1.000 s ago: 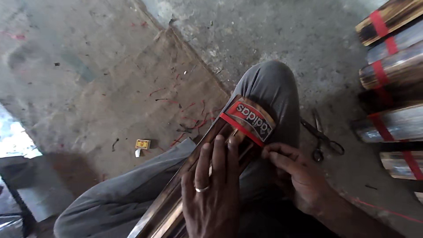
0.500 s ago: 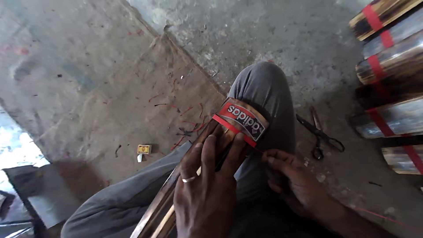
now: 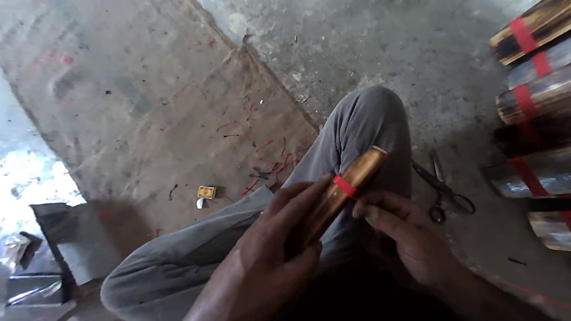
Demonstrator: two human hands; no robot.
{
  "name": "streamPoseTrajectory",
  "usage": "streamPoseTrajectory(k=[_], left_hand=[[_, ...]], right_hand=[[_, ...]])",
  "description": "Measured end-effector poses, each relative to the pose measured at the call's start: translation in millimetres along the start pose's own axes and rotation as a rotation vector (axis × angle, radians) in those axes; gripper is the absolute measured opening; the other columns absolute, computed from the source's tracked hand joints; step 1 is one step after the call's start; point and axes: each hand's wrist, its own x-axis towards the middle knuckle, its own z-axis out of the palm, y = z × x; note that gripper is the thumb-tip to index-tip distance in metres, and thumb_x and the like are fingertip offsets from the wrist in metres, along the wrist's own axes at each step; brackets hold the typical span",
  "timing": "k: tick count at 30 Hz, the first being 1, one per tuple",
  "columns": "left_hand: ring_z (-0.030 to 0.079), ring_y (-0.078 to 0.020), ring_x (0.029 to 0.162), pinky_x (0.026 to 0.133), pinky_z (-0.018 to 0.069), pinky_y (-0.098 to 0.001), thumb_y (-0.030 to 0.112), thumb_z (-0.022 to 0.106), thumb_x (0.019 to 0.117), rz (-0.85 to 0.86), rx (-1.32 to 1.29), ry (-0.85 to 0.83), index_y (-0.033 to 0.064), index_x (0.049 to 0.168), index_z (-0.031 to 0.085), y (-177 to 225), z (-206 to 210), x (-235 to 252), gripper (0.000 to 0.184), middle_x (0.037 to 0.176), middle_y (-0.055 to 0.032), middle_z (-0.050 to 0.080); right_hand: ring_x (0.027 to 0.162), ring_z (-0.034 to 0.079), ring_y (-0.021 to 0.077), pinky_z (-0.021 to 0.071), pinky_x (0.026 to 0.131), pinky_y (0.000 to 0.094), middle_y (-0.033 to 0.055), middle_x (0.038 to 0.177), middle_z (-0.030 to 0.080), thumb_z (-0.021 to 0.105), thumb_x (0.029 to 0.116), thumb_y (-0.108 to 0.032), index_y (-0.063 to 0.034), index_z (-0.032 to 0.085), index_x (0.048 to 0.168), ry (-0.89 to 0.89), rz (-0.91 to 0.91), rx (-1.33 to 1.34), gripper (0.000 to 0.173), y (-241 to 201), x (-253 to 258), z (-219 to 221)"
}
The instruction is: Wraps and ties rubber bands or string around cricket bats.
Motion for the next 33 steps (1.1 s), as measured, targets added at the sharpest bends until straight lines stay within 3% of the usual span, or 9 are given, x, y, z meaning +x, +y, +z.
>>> streamPoseTrajectory(k=[4, 7, 9, 12, 17, 23, 27, 30, 33], left_hand=[[0.045, -0.0361, 0.139, 0.098, 0.0453, -0.0642, 0.043, 0.064, 0.0935, 0.025, 0.596, 0.495, 0.0379, 0.156, 0.042, 2.8, 38.9, -6.9, 0.066, 0.16, -0.0071, 0.039], [0.029, -0.0431, 0.15, 0.099, 0.033, -0.077, 0.061, 0.07, 0.0819, -0.098, 0.871, 0.499, 0.032, 0.162, 0.031, -12.8, 89.3, -1.1, 0.094, 0.17, -0.0075, 0.022], [0.022, -0.0426, 0.153, 0.096, 0.0365, -0.0745, 0.054, 0.067, 0.0853, -0.12, 0.911, 0.51, 0.0306, 0.165, 0.021, -28.6, 106.6, 6.4, 0.095, 0.172, -0.0082, 0.013], [0.025, -0.0423, 0.152, 0.092, 0.0425, -0.0691, 0.049, 0.067, 0.0842, -0.116, 0.915, 0.519, 0.0325, 0.164, 0.022, -31.0, 106.1, 10.7, 0.093, 0.172, -0.01, 0.014], [0.04, -0.0412, 0.144, 0.09, 0.0484, -0.0618, 0.051, 0.073, 0.0753, -0.118, 0.878, 0.499, 0.0374, 0.162, 0.027, -26.2, 95.2, 8.5, 0.099, 0.169, -0.0143, 0.021], [0.063, -0.0301, 0.123, 0.077, 0.0588, -0.0576, 0.057, 0.077, 0.0648, -0.12, 0.618, 0.287, 0.0359, 0.161, 0.032, -8.3, 56.8, -5.6, 0.108, 0.163, -0.0028, 0.039], [0.069, -0.0131, 0.106, 0.084, 0.0618, -0.047, 0.044, 0.085, 0.0699, -0.224, 0.122, -0.107, 0.0413, 0.16, 0.029, 13.4, 15.3, -18.8, 0.107, 0.143, 0.0053, 0.059], [0.069, -0.0091, 0.102, 0.089, 0.0606, -0.0372, 0.032, 0.085, 0.0773, -0.206, -0.167, -0.304, 0.0347, 0.158, 0.037, 12.9, 0.1, -20.4, 0.094, 0.123, 0.0013, 0.068], [0.071, -0.0102, 0.093, 0.08, 0.0618, -0.0385, 0.032, 0.079, 0.0842, -0.207, -0.171, -0.203, 0.0309, 0.149, 0.051, 1.4, 0.1, -23.0, 0.07, 0.111, 0.0015, 0.072]], right_hand=[[0.052, 0.043, 0.0071, 0.0389, 0.047, 0.0197, 0.0032, 0.071, 0.052, 0.053, 0.1057, -0.022, -0.0125, 0.071, 0.114, 0.068, 0.063, -0.021, 0.022, 7.3, 15.6, 1.4], [0.053, 0.042, 0.008, 0.0379, 0.048, 0.0208, 0.0023, 0.069, 0.049, 0.053, 0.1047, -0.024, -0.0142, 0.072, 0.116, 0.098, 0.087, -0.097, 0.024, 13.2, 14.5, -0.1], [0.053, 0.041, 0.0073, 0.0369, 0.048, 0.0212, 0.0016, 0.068, 0.048, 0.055, 0.1043, -0.024, -0.0146, 0.072, 0.115, 0.121, 0.102, -0.124, 0.023, 20.3, 3.5, -9.1], [0.052, 0.04, 0.0054, 0.0359, 0.048, 0.0202, -0.0014, 0.064, 0.045, 0.056, 0.1039, -0.025, -0.0166, 0.074, 0.112, 0.218, 0.16, -0.111, 0.021, 32.9, -16.5, -29.1], [0.049, 0.041, 0.0038, 0.0394, 0.047, 0.0196, -0.0024, 0.061, 0.045, 0.06, 0.1014, -0.023, -0.0163, 0.074, 0.109, 0.278, 0.148, -0.009, 0.017, 36.1, -29.8, -39.4], [0.051, 0.043, 0.0029, 0.04, 0.048, 0.0186, -0.0019, 0.064, 0.048, 0.057, 0.1029, -0.021, -0.0149, 0.073, 0.108, 0.086, 0.064, -0.033, 0.018, 17.9, -22.4, -30.6], [0.055, 0.046, -0.0016, 0.0418, 0.051, 0.0141, -0.0034, 0.07, 0.055, 0.057, 0.1051, -0.022, -0.0156, 0.072, 0.109, -0.074, -0.026, -0.01, 0.017, -4.2, -17.9, -15.7], [0.057, 0.047, -0.0025, 0.0422, 0.053, 0.0136, -0.003, 0.075, 0.059, 0.056, 0.1059, -0.021, -0.0122, 0.071, 0.108, -0.151, -0.06, 0.078, 0.018, -12.5, -15.1, -7.1], [0.056, 0.046, 0.0015, 0.0415, 0.052, 0.0169, -0.0014, 0.07, 0.053, 0.057, 0.105, -0.024, -0.0138, 0.072, 0.109, -0.097, 0.032, 0.081, 0.019, -8.5, -8.3, -4.1]])
